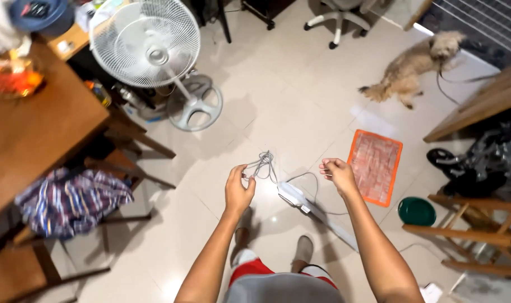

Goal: Assembling and preparing a handheld vacuum cleaner for use.

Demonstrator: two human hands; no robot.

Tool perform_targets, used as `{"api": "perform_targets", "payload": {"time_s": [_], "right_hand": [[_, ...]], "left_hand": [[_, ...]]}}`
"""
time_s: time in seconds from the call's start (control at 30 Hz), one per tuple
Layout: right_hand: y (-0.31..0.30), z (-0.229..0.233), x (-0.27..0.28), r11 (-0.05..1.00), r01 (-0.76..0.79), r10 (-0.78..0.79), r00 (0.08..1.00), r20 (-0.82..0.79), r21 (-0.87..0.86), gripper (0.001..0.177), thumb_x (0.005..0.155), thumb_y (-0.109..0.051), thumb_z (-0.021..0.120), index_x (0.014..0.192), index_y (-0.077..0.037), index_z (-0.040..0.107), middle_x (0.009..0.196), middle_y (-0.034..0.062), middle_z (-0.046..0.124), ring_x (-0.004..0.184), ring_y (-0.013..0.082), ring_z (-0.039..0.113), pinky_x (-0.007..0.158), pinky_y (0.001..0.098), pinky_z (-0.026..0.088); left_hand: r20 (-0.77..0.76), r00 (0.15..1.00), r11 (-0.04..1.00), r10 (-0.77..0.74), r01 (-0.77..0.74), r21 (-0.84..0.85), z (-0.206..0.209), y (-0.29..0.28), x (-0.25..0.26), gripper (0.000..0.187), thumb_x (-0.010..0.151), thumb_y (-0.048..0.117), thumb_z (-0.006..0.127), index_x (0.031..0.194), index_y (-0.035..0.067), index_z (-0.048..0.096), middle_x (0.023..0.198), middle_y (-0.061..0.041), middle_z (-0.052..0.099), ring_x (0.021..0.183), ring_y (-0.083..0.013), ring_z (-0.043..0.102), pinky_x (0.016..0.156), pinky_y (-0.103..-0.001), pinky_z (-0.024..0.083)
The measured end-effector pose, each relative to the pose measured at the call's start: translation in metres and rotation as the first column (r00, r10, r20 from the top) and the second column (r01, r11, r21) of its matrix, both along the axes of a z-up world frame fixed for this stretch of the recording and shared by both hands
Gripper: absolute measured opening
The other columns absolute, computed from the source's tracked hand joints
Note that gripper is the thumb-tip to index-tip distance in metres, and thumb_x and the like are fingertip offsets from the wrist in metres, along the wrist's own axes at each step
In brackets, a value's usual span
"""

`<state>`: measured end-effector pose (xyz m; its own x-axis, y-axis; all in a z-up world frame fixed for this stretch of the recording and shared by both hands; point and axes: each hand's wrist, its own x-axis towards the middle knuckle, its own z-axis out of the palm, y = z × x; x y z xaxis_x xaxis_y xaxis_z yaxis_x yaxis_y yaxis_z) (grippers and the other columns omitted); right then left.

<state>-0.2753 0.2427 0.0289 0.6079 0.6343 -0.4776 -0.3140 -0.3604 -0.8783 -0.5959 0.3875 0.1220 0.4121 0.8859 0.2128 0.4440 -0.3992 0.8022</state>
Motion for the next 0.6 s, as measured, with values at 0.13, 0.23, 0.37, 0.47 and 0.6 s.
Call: {"api": "perform_targets", "payload": {"time_s": [0.13, 0.23, 0.37, 0.47, 0.6], "right_hand": [[0.01, -0.022, -0.01, 0.99, 0.137, -0.137, 0.99, 0.019, -0.031, 0.022, 0.099, -0.024, 0.06, 0.109, -0.006, 0.069, 0.097, 0.0063, 0.074, 0.08, 0.0154, 0.067, 0.071, 0.0299, 0.051], [0.017, -0.009, -0.024, 0.963, 0.253, -0.255, 0.967, -0.013, -0.09, 0.025, 0.102, -0.026, 0.059, 0.104, -0.002, 0.069, 0.098, 0.0063, 0.074, 0.084, 0.0132, 0.069, 0.073, 0.0294, 0.054], [0.029, -0.011, -0.043, 0.912, 0.402, -0.407, 0.912, -0.052, -0.082, 0.025, 0.102, -0.027, 0.062, 0.105, -0.003, 0.067, 0.096, 0.0071, 0.074, 0.083, 0.0141, 0.069, 0.073, 0.0283, 0.053], [0.028, -0.017, -0.058, 0.895, 0.446, -0.447, 0.894, -0.038, -0.023, 0.021, 0.097, -0.023, 0.064, 0.107, -0.005, 0.067, 0.096, 0.0054, 0.075, 0.082, 0.0133, 0.069, 0.071, 0.0269, 0.053], [0.02, -0.017, -0.067, 0.878, 0.476, -0.478, 0.878, -0.038, -0.045, 0.025, 0.102, -0.023, 0.065, 0.101, 0.002, 0.069, 0.095, 0.0066, 0.074, 0.082, 0.0122, 0.068, 0.071, 0.0261, 0.054]], "left_hand": [[-0.011, 0.993, 0.992, -0.118, 0.117, -0.05, -0.006, 0.056, 0.013, 0.04, 0.085, 0.012, 0.071, 0.123, 0.001, 0.064, 0.121, -0.014, 0.066, 0.091, -0.0259, 0.068, 0.086, -0.038, 0.055], [0.019, 0.977, 0.974, -0.211, 0.211, -0.079, -0.007, 0.096, 0.025, 0.037, 0.085, 0.01, 0.07, 0.121, 0.001, 0.065, 0.119, -0.014, 0.067, 0.09, -0.0257, 0.068, 0.085, -0.038, 0.055], [0.01, 0.94, 0.936, -0.341, 0.34, -0.089, -0.036, 0.134, 0.042, 0.029, 0.087, 0.009, 0.068, 0.115, 0.002, 0.069, 0.103, -0.013, 0.072, 0.089, -0.0245, 0.071, 0.084, -0.038, 0.056], [-0.053, 0.902, 0.9, -0.428, 0.42, -0.118, -0.04, 0.141, 0.06, 0.025, 0.089, 0.009, 0.067, 0.113, 0.004, 0.072, 0.093, -0.012, 0.074, 0.082, -0.0249, 0.07, 0.08, -0.038, 0.055], [-0.163, 0.849, 0.856, -0.503, 0.464, -0.227, -0.047, 0.125, 0.091, 0.019, 0.093, 0.013, 0.069, 0.11, 0.008, 0.075, 0.081, -0.012, 0.071, 0.07, -0.0255, 0.065, 0.073, -0.038, 0.053]]}}
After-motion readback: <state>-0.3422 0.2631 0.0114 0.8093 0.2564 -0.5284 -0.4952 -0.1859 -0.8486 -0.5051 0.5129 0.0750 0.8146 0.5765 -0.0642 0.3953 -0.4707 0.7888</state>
